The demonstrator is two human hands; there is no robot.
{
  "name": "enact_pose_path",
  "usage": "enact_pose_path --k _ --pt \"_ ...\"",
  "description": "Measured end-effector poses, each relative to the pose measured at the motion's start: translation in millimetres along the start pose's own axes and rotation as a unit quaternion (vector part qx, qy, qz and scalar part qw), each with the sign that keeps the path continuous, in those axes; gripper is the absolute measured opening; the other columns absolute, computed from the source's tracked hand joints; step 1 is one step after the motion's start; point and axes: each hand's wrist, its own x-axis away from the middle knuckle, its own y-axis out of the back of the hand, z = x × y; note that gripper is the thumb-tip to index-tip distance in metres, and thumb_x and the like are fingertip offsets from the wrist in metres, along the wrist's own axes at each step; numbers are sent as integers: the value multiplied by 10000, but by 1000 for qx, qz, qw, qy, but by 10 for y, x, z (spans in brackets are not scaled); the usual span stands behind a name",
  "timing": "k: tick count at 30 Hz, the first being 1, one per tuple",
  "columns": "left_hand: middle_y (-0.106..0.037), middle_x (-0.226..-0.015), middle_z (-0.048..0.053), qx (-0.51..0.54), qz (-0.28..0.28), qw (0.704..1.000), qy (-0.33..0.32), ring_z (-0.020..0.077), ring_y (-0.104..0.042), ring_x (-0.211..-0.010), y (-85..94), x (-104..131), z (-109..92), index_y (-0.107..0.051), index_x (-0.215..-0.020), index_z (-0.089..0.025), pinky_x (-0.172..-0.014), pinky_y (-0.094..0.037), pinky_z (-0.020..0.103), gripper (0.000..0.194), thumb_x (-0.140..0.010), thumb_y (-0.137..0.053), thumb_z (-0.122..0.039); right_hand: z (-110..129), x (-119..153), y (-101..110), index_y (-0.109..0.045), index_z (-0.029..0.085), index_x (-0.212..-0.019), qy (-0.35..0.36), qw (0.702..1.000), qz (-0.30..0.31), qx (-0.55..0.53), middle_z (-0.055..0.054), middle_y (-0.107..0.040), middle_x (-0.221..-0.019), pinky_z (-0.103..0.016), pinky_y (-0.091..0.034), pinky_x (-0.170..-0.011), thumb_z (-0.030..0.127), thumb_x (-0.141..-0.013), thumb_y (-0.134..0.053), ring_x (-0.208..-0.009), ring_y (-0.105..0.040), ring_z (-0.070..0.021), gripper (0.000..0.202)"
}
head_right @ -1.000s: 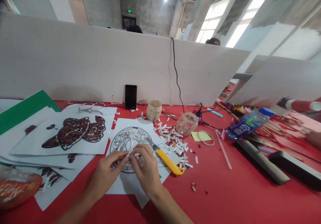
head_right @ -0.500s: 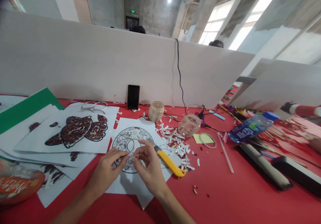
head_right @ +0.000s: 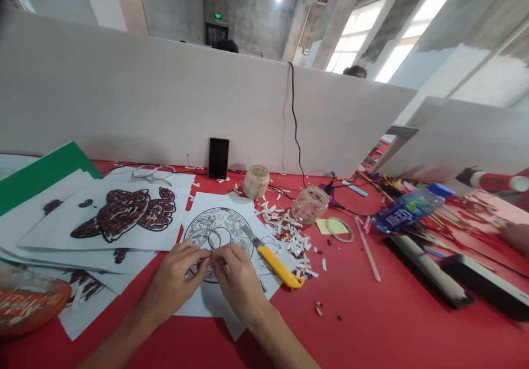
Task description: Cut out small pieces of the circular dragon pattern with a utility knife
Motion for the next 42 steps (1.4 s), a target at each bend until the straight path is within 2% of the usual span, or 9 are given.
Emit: enact_pose_path --k 6,9,15,19,23,29,34,39,42 --pt "-701 -791 11 22 -15 1000 15 203 -599 -794 8 -6 16 -667 -856 -223 -803 -476 367 192 -974 -521 -183 22 -7 30 -577 228 -1021 113 985 24 130 -55 -684 -928 -364 -464 -793 152 -1042 -467 -846 -606 -200 136" --pt "-721 -853 27 -2 -78 997 29 203 -628 -839 120 -21 168 -685 -909 -220 -828 -490 360 190 -998 -519 -239 35 50 68 -590 238 -1027 151 981 44 114 -42 -700 -934 -375 -455 -816 136 -1043 -450 -832 -607 -188 174" --pt "-669 -1215 132 -246 -133 953 121 345 -571 -1169 379 -21 462 -737 -1131 -212 -991 -450 514 247 -956 -585 -297 42 50 219 -582 230 -987 -57 995 16 -78 -36 -651 -913 -301 -493 -710 293 -1034 -508 -813 -590 -173 108" --pt "-677 -1206 88 -35 -87 992 79 260 -628 -1127 253 -25 233 -701 -1211 -249 -985 -503 405 287 -973 -581 -355 48 0 275 -608 226 -1008 -97 984 69 -136 -27 -646 -924 -297 -495 -714 356 -1020 -537 -796 -582 -162 149" --pt "-734 -982 27 161 25 978 133 191 -669 -863 54 -19 -14 -749 -986 -263 -715 -520 281 172 -950 -624 -376 53 21 250 -621 225 -1017 -113 974 92 -174 -22 -632 -902 -296 -477 -692 387 -1017 -547 -767 -547 -158 178" --pt "-704 -794 -6 185 32 968 168 165 -613 -744 36 -37 -60 -715 -799 -232 -690 -457 261 201 -929 -637 -364 1 52 195 -645 221 -1024 -155 958 94 -220 -17 -635 -881 -298 -480 -696 432 -983 -606 -767 -568 -157 219" --pt "-676 -764 -12 194 37 961 195 154 -524 -667 56 -31 -57 -700 -791 -228 -626 -404 251 255 -937 -605 -414 -60 13 239 -487 262 -1234 -180 927 38 -326 9 -648 -867 -284 -489 -677 475 -897 -719 -762 -605 -156 461" --pt "-639 -736 -6 254 31 931 259 144 -489 -621 -15 18 53 -714 -819 -203 -577 -385 240 340 -899 -643 -526 -88 11 318 -566 227 -1171 -193 944 25 -266 -41 -666 -1007 -273 -477 -677 461 -915 -690 -777 -597 -143 369" --pt "-621 -717 -6 274 29 922 272 139 -481 -617 -44 29 90 -715 -820 -193 -575 -382 236 362 -884 -661 -545 -52 14 313 -643 194 -1011 -200 953 48 -222 -18 -652 -851 -269 -442 -651 446 -928 -669 -722 -569 -140 267"
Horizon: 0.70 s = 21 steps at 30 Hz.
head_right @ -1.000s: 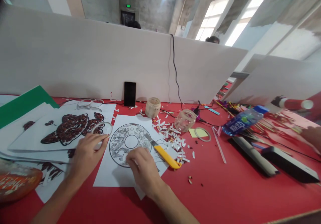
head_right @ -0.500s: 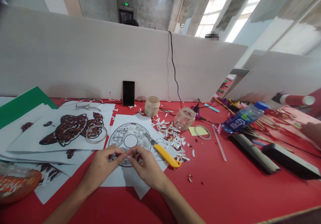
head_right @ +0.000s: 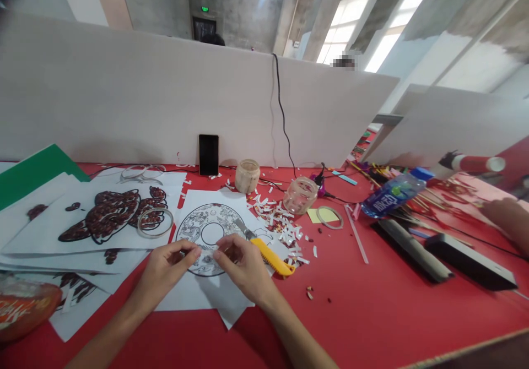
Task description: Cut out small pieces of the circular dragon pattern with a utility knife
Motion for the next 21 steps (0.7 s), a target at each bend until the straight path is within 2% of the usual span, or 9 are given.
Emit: enact_pose_path --k 2,4,11,17,21 --pt "-623 -716 -8 -6 3 1000 2 140 -477 -618 -1 4 -16 -723 -828 -198 -578 -380 238 349 -888 -657 -535 30 7 -19 -646 186 -868 -7 1000 0 28 5 -601 -732 -264 -409 -617 440 -937 -645 -667 -529 -132 263" --pt "-645 -737 -7 -31 2 1000 -1 141 -476 -622 3 18 -60 -730 -832 -207 -584 -380 243 316 -894 -649 -506 65 13 -23 -632 186 -810 -6 999 -3 46 15 -574 -695 -259 -391 -599 427 -947 -618 -643 -497 -126 277" --pt "-674 -785 -4 -154 29 986 -59 158 -552 -703 20 40 -181 -708 -794 -223 -659 -418 258 230 -927 -590 -370 135 -1 47 -602 191 -791 24 993 19 113 26 -573 -692 -239 -392 -601 303 -931 -589 -635 -486 -115 181" --pt "-687 -800 -5 -159 62 985 -29 170 -594 -727 -1 -35 -236 -694 -829 -225 -671 -438 268 214 -932 -571 -366 144 -48 109 -591 192 -773 27 988 11 151 34 -569 -672 -230 -377 -581 228 -894 -575 -610 -480 -108 127" --pt "-688 -815 -1 -161 94 982 -20 180 -595 -750 4 -71 -313 -682 -844 -218 -707 -446 277 213 -929 -563 -373 156 -58 164 -610 193 -781 32 987 5 155 32 -583 -684 -227 -388 -583 233 -892 -592 -616 -490 -108 119"
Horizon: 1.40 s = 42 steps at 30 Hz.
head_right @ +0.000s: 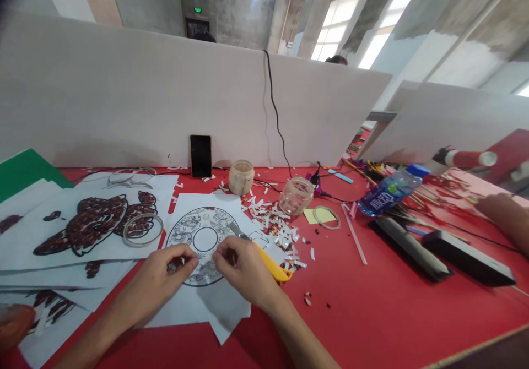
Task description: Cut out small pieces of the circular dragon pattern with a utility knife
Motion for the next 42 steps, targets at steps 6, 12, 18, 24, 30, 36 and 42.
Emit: enact_pose_path --k 6,12,18,24,30,36,42 --pt "-632 -757 1 29 50 998 25 175 -547 -722 0 -60 23 -665 -803 -200 -673 -414 271 293 -923 -568 -449 -98 -43 91 -651 203 -822 0 1000 3 7 34 -617 -699 -229 -395 -593 275 -927 -594 -625 -507 -113 141" --pt "-507 -543 -50 87 116 977 159 112 -369 -489 -106 -132 -73 -645 -841 -191 -509 -299 247 330 -862 -608 -519 -366 -130 215 -643 191 -934 -12 983 -185 17 -10 -653 -797 -258 -427 -614 344 -984 -486 -652 -555 -144 224" --pt "-418 -433 -75 100 127 960 229 83 -276 -419 -248 -167 -208 -598 -758 -189 -460 -204 251 271 -757 -671 -450 -478 -111 194 -654 203 -921 24 984 -172 42 -30 -687 -889 -271 -443 -699 276 -966 -492 -750 -595 -162 183" --pt "-414 -431 -76 86 113 964 224 85 -305 -416 -291 -151 -186 -579 -712 -191 -459 -198 248 256 -744 -666 -430 -455 -99 176 -650 198 -934 58 984 -153 71 -33 -678 -892 -271 -453 -743 233 -987 -481 -801 -603 -164 181" --pt "-436 -436 -66 72 108 967 218 86 -330 -413 -302 -152 -173 -577 -683 -188 -455 -206 245 230 -740 -661 -394 -352 29 161 -677 190 -1017 110 980 -112 121 -72 -664 -961 -307 -469 -801 190 -990 -487 -867 -615 -189 193" --pt "-454 -438 -58 67 101 969 214 85 -345 -408 -306 -147 -128 -560 -669 -193 -435 -221 234 183 -738 -640 -343 -326 407 88 -675 188 -1170 172 962 0 214 -86 -666 -999 -298 -512 -786 122 -1010 -459 -902 -632 -195 276" --pt "-479 -442 -46 56 105 970 213 85 -356 -395 -311 -163 -112 -590 -673 -182 -416 -222 225 125 -729 -619 -290 -326 542 47 -656 168 -1247 191 940 12 282 -99 -650 -1038 -342 -527 -836 96 -984 -523 -950 -598 -223 303"
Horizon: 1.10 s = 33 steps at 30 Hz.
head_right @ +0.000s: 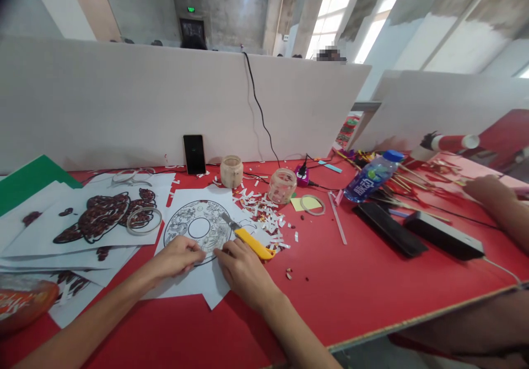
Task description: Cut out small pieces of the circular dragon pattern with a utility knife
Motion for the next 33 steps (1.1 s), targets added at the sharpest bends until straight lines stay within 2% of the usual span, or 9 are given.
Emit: enact_pose_path --k 10,15,22,25,30,33 --pt "-492 -415 -24 -79 -26 996 -12 109 -403 -398 -14 -71 33 -581 -564 -184 -423 -249 234 176 -692 -615 -299 98 -38 -83 -652 173 -1110 -2 994 27 105 -76 -633 -963 -360 -489 -772 142 -1003 -538 -865 -565 -227 159" --pt "-505 -405 -20 -135 -23 991 0 109 -379 -364 -2 -88 -58 -597 -547 -186 -409 -243 238 169 -681 -609 -289 137 -43 -57 -634 191 -1089 -13 993 30 116 -64 -629 -963 -358 -475 -772 143 -996 -559 -862 -566 -222 129" --pt "-462 -338 -12 -211 33 976 30 97 -335 -317 168 -123 -213 -575 -416 -192 -386 -238 242 211 -608 -642 -250 142 -25 -54 -621 203 -1125 -29 995 37 89 -69 -646 -988 -363 -469 -804 142 -989 -550 -915 -584 -236 165" --pt "-529 -375 1 -209 73 974 39 85 -333 -315 268 -153 -184 -587 -423 -190 -375 -247 232 224 -617 -664 -271 171 -18 -46 -590 193 -1191 -42 995 46 83 -77 -650 -1013 -368 -466 -822 122 -966 -553 -944 -584 -245 239" --pt "-657 -502 42 -153 126 980 28 112 -513 -374 293 -138 -93 -572 -494 -185 -390 -342 212 286 -707 -662 -354 198 3 -51 -510 223 -1389 -39 990 48 123 -94 -655 -1087 -386 -450 -820 138 -953 -557 -980 -579 -263 447" --pt "-676 -524 55 -124 132 983 34 146 -592 -393 256 -115 -38 -535 -538 -192 -414 -418 235 281 -742 -636 -357 174 15 -62 -524 246 -1414 -30 987 55 146 -109 -652 -1161 -418 -455 -839 173 -944 -601 -1033 -582 -292 482"
